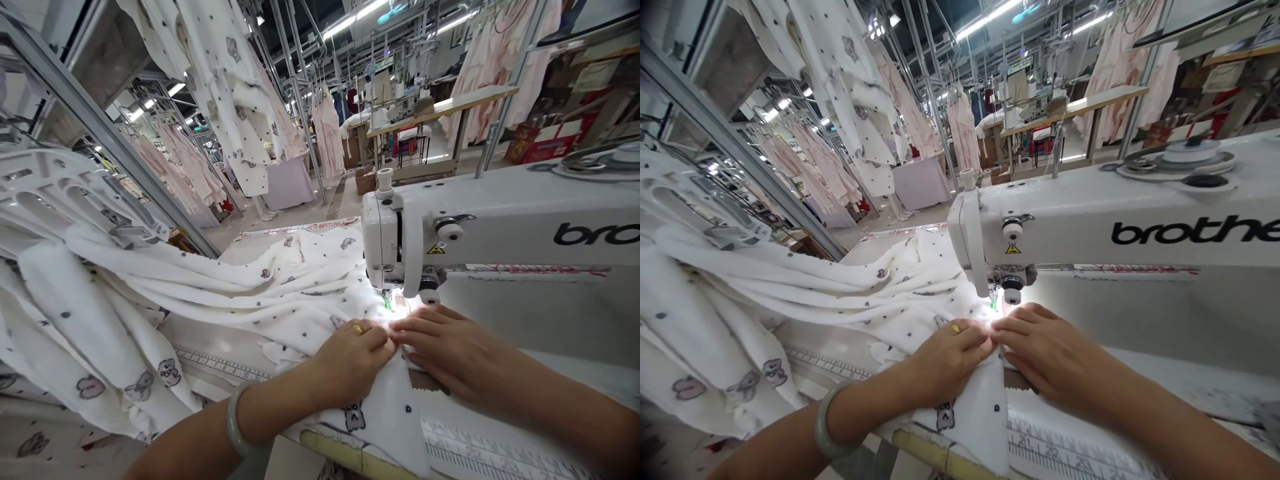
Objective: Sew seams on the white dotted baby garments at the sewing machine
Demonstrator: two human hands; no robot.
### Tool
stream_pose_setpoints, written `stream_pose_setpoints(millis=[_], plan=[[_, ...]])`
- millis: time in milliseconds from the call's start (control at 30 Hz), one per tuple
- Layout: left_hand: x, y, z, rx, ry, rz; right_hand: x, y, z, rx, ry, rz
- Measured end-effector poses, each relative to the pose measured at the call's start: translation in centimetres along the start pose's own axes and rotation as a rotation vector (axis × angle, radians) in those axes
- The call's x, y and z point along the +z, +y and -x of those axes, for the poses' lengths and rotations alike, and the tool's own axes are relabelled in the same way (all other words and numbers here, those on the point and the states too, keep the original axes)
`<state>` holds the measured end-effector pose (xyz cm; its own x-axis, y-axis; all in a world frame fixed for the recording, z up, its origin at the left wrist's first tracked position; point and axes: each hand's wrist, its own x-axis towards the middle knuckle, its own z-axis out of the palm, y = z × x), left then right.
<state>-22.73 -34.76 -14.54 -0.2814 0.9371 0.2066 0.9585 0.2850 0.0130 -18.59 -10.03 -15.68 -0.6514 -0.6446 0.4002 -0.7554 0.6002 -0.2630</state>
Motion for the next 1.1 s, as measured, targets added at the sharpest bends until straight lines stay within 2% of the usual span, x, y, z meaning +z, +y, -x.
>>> stream_pose_setpoints(millis=[233,500,733,900,1000,1100], plan=[[0.4,-2.4,-1.9,0.004,-0.103,-0.035,1.3,1.5,0.4,0.065,0.119,0.205],[0.8,-3.9,-2.4,0.01,-0.054,-0.076,1.1,1.6,0.4,0.065,0.169,0.246],[0.9,-3.9,-2.6,-0.018,-0.057,-0.088,1.2,1.8,0.5,0.066,0.171,0.234],[-0.3,-3.5,-3.1,-0.082,-0.132,-0.041,0.6,1.6,0.4,0.05,0.15,0.22],[-1.4,-2.4,-2.4,-0.119,-0.167,-0.036,-0.2,0.9,0.1,-0.015,0.158,0.185],[-2.0,-1.2,-0.7,-0.134,-0.137,-0.092,-0.7,-0.4,-0.2,-0.123,0.123,0.076]])
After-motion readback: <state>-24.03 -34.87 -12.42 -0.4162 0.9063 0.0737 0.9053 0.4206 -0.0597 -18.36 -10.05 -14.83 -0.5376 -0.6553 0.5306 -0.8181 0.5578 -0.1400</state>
